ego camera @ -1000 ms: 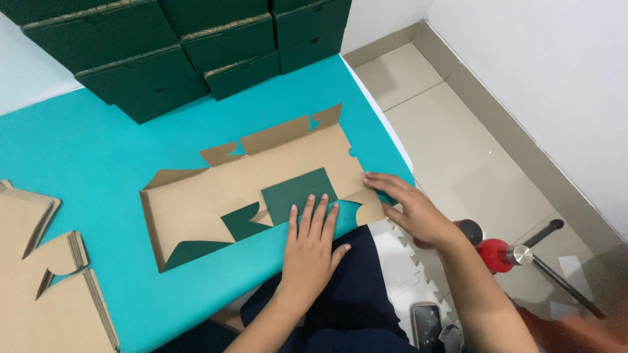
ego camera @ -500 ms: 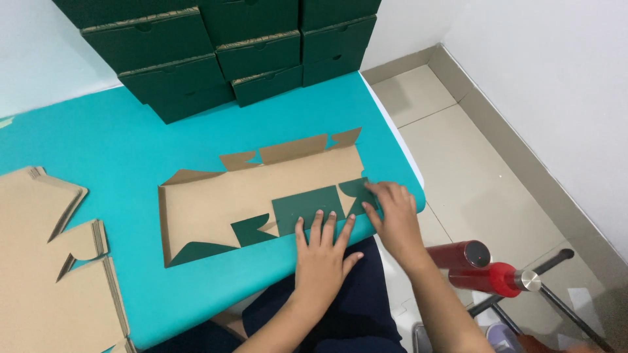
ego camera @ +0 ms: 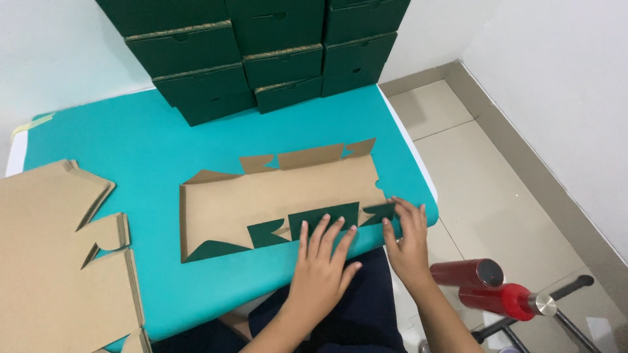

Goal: The person assembles flat cardboard pieces into small green boxes by folding the flaps and tucking them into slots. They repeat this process for multiple boxes and stack the finished ones on the table.

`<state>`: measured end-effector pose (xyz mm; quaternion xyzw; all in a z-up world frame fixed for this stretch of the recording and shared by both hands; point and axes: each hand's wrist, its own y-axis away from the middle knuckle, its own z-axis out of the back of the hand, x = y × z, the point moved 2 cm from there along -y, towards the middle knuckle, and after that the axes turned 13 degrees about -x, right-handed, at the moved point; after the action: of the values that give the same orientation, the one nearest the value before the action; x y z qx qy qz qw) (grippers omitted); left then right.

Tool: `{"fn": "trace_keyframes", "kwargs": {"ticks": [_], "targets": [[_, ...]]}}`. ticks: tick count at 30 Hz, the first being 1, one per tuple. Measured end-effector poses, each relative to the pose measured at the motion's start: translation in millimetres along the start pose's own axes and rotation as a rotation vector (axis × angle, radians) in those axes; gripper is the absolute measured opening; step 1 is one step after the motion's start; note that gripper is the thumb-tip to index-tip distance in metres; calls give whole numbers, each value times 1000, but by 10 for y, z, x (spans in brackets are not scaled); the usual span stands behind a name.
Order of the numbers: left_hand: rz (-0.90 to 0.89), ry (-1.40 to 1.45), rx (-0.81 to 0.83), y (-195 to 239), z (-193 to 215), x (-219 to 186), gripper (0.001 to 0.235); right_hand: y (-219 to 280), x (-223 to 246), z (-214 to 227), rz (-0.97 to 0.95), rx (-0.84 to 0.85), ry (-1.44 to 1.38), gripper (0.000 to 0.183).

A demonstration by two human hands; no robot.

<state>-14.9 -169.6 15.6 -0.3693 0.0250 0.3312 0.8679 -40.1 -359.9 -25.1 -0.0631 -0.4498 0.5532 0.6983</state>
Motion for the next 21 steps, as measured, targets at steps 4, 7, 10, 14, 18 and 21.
{"fn": "trace_keyframes", "kwargs": {"ticks": [4, 7, 10, 14, 18, 21], "targets": [[45, -137, -185, -165, 219, 192, 48, -103, 181, 76, 75, -57, -122, 22], [11, -178, -132, -233, 271, 339, 35, -125, 279, 77, 193, -44, -150, 22], [-19, -150, -181, -264, 264, 361, 23, -101, 268, 11, 204, -40, -157, 25], [86, -134, -67, -388, 188, 465, 31, -104, 255, 8, 108, -15, -91, 22], [129, -190, -82, -731, 115, 630, 49, -52, 189, 14, -4, 18, -59, 17], [160, -242, 7, -889, 112, 670, 57, -26, 147, 18, -44, 27, -55, 15]]}}
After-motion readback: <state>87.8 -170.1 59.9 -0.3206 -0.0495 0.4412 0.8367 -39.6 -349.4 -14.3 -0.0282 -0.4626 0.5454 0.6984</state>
